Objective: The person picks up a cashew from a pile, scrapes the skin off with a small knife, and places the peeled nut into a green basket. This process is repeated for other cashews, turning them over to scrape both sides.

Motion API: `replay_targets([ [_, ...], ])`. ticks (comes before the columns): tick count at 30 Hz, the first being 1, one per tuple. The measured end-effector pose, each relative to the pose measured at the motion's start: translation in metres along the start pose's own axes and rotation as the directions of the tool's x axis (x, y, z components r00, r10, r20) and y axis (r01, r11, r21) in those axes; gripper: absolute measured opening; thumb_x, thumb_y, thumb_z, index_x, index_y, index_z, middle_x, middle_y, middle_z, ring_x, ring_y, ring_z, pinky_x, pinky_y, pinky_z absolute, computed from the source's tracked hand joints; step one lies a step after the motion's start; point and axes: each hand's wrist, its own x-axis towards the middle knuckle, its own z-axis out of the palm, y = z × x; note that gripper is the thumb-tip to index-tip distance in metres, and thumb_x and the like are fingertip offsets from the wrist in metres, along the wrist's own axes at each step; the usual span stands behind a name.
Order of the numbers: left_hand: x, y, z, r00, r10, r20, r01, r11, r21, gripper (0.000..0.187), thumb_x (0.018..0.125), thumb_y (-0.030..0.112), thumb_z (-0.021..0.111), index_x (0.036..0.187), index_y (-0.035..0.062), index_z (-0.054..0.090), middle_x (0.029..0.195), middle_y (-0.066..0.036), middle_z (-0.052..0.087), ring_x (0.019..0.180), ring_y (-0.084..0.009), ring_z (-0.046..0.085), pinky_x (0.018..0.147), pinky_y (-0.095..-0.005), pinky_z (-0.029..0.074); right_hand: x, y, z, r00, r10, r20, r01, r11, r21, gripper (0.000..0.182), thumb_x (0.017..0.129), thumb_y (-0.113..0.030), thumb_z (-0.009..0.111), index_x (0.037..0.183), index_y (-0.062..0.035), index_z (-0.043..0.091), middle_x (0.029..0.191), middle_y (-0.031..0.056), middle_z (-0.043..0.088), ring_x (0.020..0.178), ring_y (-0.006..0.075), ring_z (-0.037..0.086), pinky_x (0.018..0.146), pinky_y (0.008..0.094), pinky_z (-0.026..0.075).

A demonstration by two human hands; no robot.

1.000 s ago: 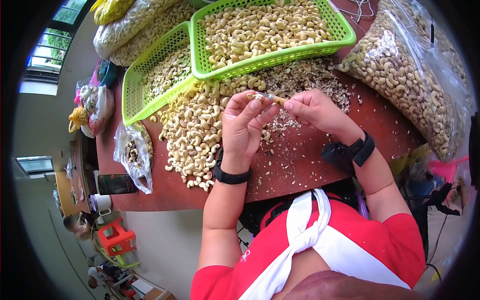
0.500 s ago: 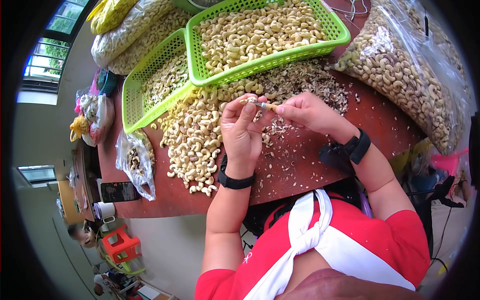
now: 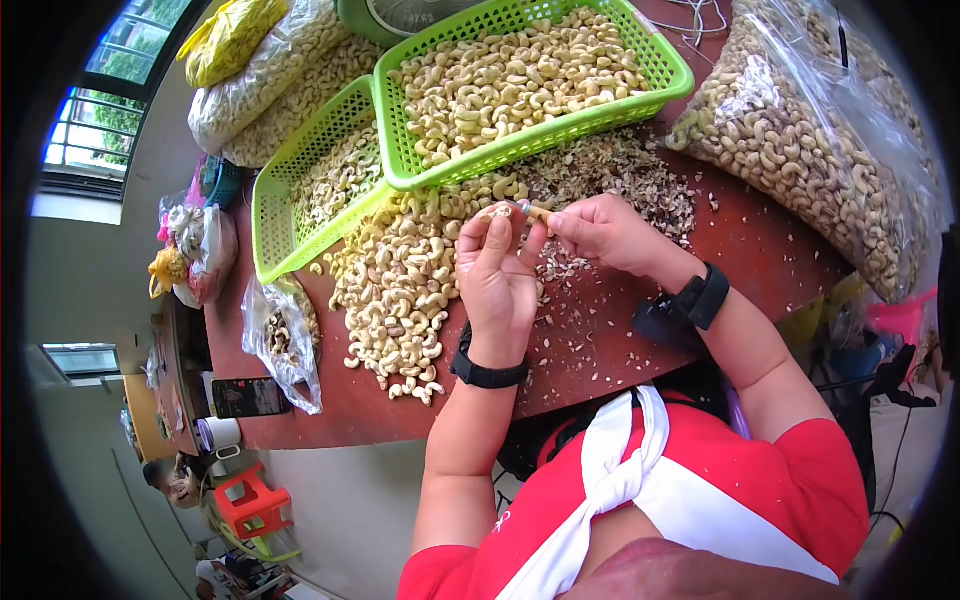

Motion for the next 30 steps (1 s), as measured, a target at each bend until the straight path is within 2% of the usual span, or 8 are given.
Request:
replay_targets([
  [1, 0.0, 0.001, 0.0, 1.0, 0.002, 0.0, -0.002, 1.0, 0.0, 0.01, 0.078, 0.004, 0.053, 0.087, 0.007, 0.051, 0.092, -0.007, 0.057, 0.091, -0.0188, 0.054, 0.074, -0.0326, 0.05, 0.001, 0.0, 0.0, 0.998, 0.057, 0.014, -0.057, 0.998, 0.017, 0.036, 0.083, -0.033, 0.047, 0.058, -0.0073, 0.049, 0.049, -0.0054, 0.041, 0.041, 0.0016, 0.031, 0.037, 0.0166, 0.024],
  [7, 0.0, 0.005, 0.003, 0.999, -0.047, -0.021, 0.047, 0.999, -0.006, 0.011, 0.078, 0.006, 0.054, 0.089, 0.0069, 0.051, 0.094, -0.008, 0.056, 0.094, -0.0209, 0.053, 0.073, -0.0319, 0.051, -0.001, -0.005, 0.001, 0.995, 0.082, 0.056, -0.084, 0.996, 0.03, 0.035, 0.083, -0.032, 0.048, 0.059, -0.0063, 0.052, 0.049, -0.0063, 0.041, 0.044, 0.002, 0.032, 0.039, 0.0187, 0.026],
  [15, 0.001, 0.005, 0.0, 0.997, -0.07, 0.042, 0.072, 0.996, -0.045, 0.012, 0.079, 0.007, 0.052, 0.09, 0.0075, 0.051, 0.1, -0.009, 0.055, 0.092, -0.0211, 0.054, 0.073, -0.0322, 0.051, 0.0, -0.003, 0.003, 0.997, 0.033, 0.071, -0.034, 0.999, 0.013, 0.036, 0.083, -0.032, 0.047, 0.058, -0.0067, 0.05, 0.049, -0.0072, 0.038, 0.045, 0.0016, 0.031, 0.04, 0.0184, 0.026],
  [23, 0.004, 0.005, -0.002, 0.996, -0.089, 0.013, 0.09, 0.995, -0.043, 0.013, 0.079, 0.007, 0.052, 0.092, 0.0074, 0.05, 0.099, -0.009, 0.055, 0.091, -0.0216, 0.055, 0.073, -0.0312, 0.051, 0.001, -0.002, 0.005, 0.994, 0.036, 0.107, -0.041, 0.998, 0.047, 0.038, 0.084, -0.034, 0.044, 0.059, -0.006, 0.05, 0.05, -0.0059, 0.039, 0.046, 0.0028, 0.033, 0.042, 0.0189, 0.028],
  [25, 0.004, 0.006, -0.003, 0.995, -0.094, 0.014, 0.095, 0.995, -0.043, 0.014, 0.079, 0.008, 0.052, 0.093, 0.0074, 0.05, 0.099, -0.009, 0.055, 0.09, -0.0219, 0.055, 0.072, -0.0311, 0.051, 0.002, -0.001, 0.006, 0.993, 0.005, 0.115, -0.014, 0.997, 0.079, 0.037, 0.084, -0.035, 0.045, 0.057, -0.0081, 0.046, 0.047, -0.0055, 0.036, 0.039, 0.0019, 0.029, 0.036, 0.0169, 0.022],
  [30, 0.005, 0.007, -0.007, 0.989, -0.123, 0.085, 0.128, 0.99, -0.058, 0.015, 0.08, 0.008, 0.051, 0.095, 0.0059, 0.05, 0.098, -0.01, 0.055, 0.091, -0.0228, 0.054, 0.074, -0.0319, 0.05, 0.002, -0.001, 0.005, 0.994, 0.011, 0.107, -0.015, 0.999, 0.043, 0.038, 0.084, -0.035, 0.045, 0.057, -0.0079, 0.047, 0.048, -0.0051, 0.038, 0.04, 0.0022, 0.031, 0.037, 0.017, 0.024],
])
